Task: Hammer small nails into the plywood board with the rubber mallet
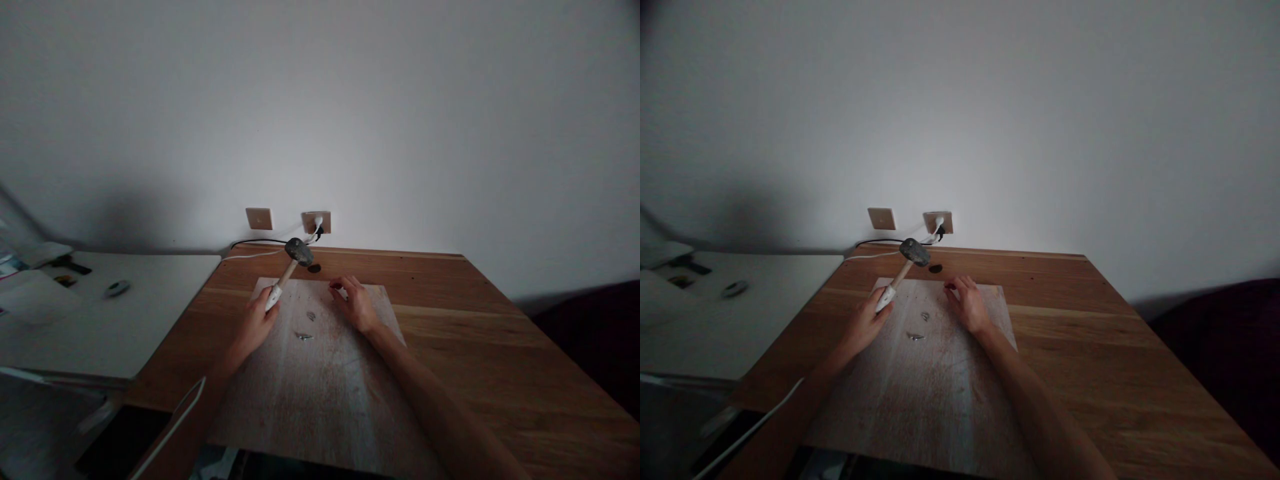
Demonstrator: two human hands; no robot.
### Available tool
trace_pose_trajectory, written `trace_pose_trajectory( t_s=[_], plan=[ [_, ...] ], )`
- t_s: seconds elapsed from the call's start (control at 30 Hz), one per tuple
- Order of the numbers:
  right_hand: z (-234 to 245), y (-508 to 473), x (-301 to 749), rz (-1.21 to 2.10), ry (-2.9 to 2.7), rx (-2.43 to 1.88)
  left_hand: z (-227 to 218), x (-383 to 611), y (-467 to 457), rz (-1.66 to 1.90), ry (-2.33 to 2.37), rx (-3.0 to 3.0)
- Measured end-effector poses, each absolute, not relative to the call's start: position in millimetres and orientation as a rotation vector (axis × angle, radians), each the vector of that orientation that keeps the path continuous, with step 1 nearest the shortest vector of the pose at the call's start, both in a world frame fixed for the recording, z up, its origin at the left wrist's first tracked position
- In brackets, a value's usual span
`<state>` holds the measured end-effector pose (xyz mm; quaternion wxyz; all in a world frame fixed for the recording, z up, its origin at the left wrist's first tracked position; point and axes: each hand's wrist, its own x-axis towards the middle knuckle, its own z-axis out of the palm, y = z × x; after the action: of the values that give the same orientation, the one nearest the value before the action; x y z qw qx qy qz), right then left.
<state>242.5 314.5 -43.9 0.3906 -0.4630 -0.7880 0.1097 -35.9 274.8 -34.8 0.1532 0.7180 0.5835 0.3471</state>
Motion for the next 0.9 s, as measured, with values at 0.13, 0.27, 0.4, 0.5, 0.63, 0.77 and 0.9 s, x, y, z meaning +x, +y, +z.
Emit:
trace_pose_trajectory(
  t_s=[0.13,0.27,0.4,0.5,0.63,0.77,0.9],
  plan=[
    [-42.5,314.9,241.0,0.221,-2.077,-1.189,-35.4,-36.9,275.5,1.009,1.663,2.062],
    [-41.5,313.4,232.2,0.088,-2.212,-1.183,-34.5,-37.3,275.1,0.989,1.653,2.074],
    [-42.3,312.0,224.2,0.02,-2.327,-1.2,-34.5,-36.2,275.1,1.003,1.632,2.063],
    [-43.0,311.5,223.1,0.031,-2.357,-1.214,-34.6,-35.4,275.5,1.004,1.63,2.052],
    [-45.2,312.0,224.5,0.062,-2.338,-1.201,-34.2,-35.8,275.3,0.978,1.617,2.065],
    [-48.7,313.3,225.0,0.078,-2.325,-1.173,-35.3,-36.9,275.2,0.96,1.621,2.069],
    [-52.0,314.8,225.5,0.145,-2.298,-1.148,-37.4,-37.1,276.0,0.958,1.634,2.062]
  ],
)
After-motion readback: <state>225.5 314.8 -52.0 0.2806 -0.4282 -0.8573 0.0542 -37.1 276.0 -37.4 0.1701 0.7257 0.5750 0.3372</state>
